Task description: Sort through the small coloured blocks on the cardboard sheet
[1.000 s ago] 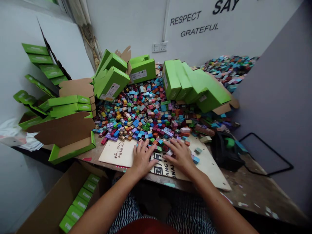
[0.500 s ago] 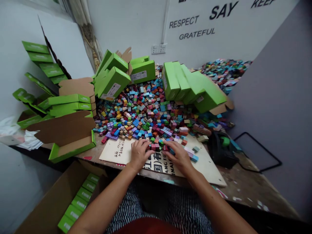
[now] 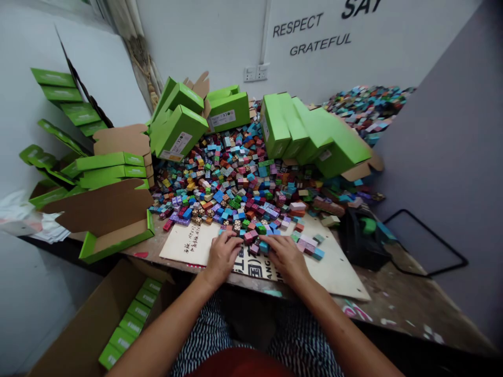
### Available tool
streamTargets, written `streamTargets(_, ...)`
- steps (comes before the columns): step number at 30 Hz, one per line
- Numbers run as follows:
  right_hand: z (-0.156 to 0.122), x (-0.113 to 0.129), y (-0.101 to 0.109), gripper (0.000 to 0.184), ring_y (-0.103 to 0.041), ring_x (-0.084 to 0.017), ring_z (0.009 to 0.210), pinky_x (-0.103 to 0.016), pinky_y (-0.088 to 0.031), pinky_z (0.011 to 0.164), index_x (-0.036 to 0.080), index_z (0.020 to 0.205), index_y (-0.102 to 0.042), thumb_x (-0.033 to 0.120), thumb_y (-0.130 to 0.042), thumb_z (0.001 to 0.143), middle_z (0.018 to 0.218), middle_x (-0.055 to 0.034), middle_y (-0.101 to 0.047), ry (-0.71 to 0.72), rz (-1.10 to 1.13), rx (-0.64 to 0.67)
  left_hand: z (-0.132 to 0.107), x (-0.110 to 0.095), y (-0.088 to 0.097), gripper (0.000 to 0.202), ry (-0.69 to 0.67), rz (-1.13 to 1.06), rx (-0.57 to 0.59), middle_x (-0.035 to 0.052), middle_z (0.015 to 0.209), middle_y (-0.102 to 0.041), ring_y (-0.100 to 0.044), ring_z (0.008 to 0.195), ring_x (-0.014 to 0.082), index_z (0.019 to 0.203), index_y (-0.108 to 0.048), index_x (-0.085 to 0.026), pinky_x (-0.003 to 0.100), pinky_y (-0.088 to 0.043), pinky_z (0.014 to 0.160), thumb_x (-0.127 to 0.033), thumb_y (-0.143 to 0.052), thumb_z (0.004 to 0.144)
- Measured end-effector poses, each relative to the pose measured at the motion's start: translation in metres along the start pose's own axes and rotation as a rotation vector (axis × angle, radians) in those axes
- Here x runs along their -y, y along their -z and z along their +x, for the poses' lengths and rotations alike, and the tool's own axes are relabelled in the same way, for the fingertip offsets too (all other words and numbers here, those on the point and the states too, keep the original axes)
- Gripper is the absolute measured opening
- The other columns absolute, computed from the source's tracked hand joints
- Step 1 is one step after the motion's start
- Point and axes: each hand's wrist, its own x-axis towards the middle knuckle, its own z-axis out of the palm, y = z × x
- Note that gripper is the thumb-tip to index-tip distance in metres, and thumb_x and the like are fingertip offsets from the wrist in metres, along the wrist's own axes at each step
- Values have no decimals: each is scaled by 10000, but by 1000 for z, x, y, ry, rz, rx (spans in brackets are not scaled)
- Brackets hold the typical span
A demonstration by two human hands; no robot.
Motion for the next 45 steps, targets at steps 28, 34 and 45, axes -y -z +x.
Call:
streamTargets(28, 39, -4, 4, 262, -606, -227, 934, -373, -485, 810, 250, 1084, -627, 375, -551, 866, 1035, -49, -669, -172, 372, 19, -2, 2, -6, 393, 0, 1, 120, 71, 1173, -544, -446, 1155, 252, 1198, -580, -239, 448, -401, 1014, -97, -528, 836)
streamTargets(34, 33, -37, 22, 463, -548, -321, 1089, -499, -440, 896, 258, 1272, -555, 436, -563, 845, 1203, -110, -617, -241, 4, -37, 7, 3, 1, 448, -30, 55, 148, 80, 1221, -533, -436, 1175, 286, 1237, -559, -253, 456, -419, 950, -312, -674, 808)
streamTargets(45, 4, -24, 1, 357, -393, -331, 1275, -522, -414, 954, 290, 1209, -617, 415, -511, 892, 1388, -78, -491, -34, -168, 7, 3, 15, -8, 566, 35, 77, 89, 96, 1381, -448, -336, 1325, 294, 1352, -439, -258, 499, -327, 1067, -482, -598, 857)
